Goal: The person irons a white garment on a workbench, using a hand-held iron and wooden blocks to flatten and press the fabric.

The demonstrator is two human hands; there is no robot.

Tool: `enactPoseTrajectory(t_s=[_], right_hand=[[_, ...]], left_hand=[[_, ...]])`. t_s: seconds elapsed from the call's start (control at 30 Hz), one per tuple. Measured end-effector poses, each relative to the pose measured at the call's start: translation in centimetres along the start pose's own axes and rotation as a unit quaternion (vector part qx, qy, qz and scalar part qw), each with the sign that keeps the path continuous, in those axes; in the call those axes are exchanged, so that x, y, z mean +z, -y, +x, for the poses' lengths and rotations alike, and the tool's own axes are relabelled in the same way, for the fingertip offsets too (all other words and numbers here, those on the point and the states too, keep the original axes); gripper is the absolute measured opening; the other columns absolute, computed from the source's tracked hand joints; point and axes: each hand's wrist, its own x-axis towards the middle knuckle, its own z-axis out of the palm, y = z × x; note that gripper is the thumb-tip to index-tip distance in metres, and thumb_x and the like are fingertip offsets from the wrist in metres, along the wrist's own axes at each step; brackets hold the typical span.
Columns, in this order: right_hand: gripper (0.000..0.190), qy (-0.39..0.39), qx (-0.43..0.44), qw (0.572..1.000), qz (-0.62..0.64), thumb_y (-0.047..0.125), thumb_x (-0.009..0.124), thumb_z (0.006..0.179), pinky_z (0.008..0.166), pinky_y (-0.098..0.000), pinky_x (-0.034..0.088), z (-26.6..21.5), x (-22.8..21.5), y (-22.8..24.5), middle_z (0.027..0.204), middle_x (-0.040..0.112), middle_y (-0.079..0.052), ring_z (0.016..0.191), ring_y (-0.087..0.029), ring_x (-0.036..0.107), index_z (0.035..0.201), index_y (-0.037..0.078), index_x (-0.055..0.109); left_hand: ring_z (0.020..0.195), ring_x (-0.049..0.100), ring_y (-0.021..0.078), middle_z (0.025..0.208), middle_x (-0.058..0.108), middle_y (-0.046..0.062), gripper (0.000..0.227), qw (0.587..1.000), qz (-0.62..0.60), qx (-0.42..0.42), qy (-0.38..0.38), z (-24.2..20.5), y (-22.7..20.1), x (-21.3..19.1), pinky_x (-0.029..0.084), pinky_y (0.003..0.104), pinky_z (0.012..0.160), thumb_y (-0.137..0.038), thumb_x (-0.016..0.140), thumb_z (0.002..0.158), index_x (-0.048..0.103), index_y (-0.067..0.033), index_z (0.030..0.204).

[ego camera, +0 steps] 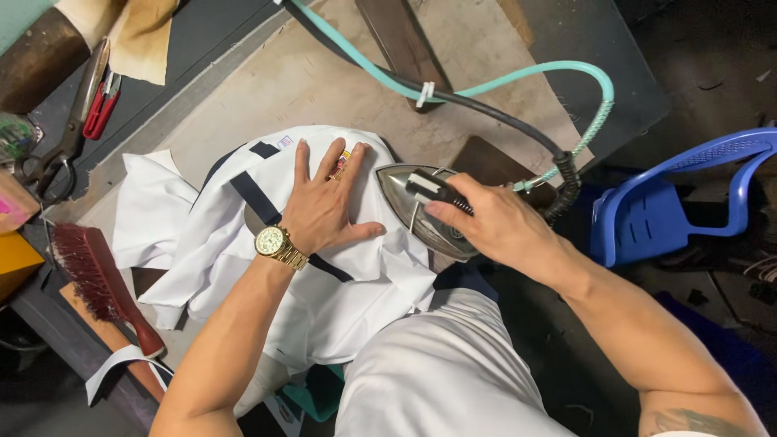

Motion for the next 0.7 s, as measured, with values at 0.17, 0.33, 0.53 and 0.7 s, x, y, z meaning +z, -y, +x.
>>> enactPoseTrajectory(t_s=[0.17,0.33,0.53,0.7], right_hand=[[0.050,0.020,-0.053,0.994,-0.089,0.053,0.046,0.105,0.072,-0.0556,0.054,0.1,2.5,-1.5,0.087,0.071,-0.031,0.085,-0.049,0.073,0.123,0.007,0.056],[0.051,0.004,-0.065,0.985,-0.162,0.055,0.042,0.106,0.072,-0.0534,0.057,0.4,2.9,-2.1,0.085,0.070,-0.029,0.083,-0.046,0.074,0.123,0.008,0.053],[0.051,-0.012,-0.031,0.994,-0.108,0.058,0.040,0.107,0.070,-0.0515,0.056,0.7,0.9,-3.0,0.083,0.070,-0.027,0.082,-0.044,0.073,0.113,0.009,0.052],[0.070,0.009,0.076,0.981,-0.178,0.061,0.042,0.104,0.093,-0.0573,0.054,-0.7,-6.6,-0.6,0.103,0.073,-0.036,0.106,-0.051,0.070,0.125,-0.001,0.065]], left_hand=[[0.155,0.026,0.0316,0.144,0.063,0.012,0.130,1.000,-0.006,0.010,-0.014,0.0,-0.2,-1.0,-0.001,0.069,0.122,-0.096,0.038,0.081,0.012,0.0001,0.165],[0.154,0.027,0.0316,0.149,0.059,0.011,0.132,0.999,-0.009,0.022,-0.029,-0.1,-0.1,0.4,0.001,0.070,0.122,-0.098,0.036,0.079,0.015,0.0006,0.164],[0.155,0.027,0.0307,0.139,0.067,0.012,0.130,1.000,0.010,0.013,-0.011,0.0,-0.6,-1.2,0.000,0.069,0.122,-0.095,0.040,0.081,0.013,0.0007,0.165],[0.155,0.026,0.0301,0.149,0.058,0.010,0.130,1.000,0.007,0.004,-0.006,-0.1,-0.1,-0.5,-0.001,0.070,0.122,-0.097,0.037,0.078,0.014,-0.0020,0.165]])
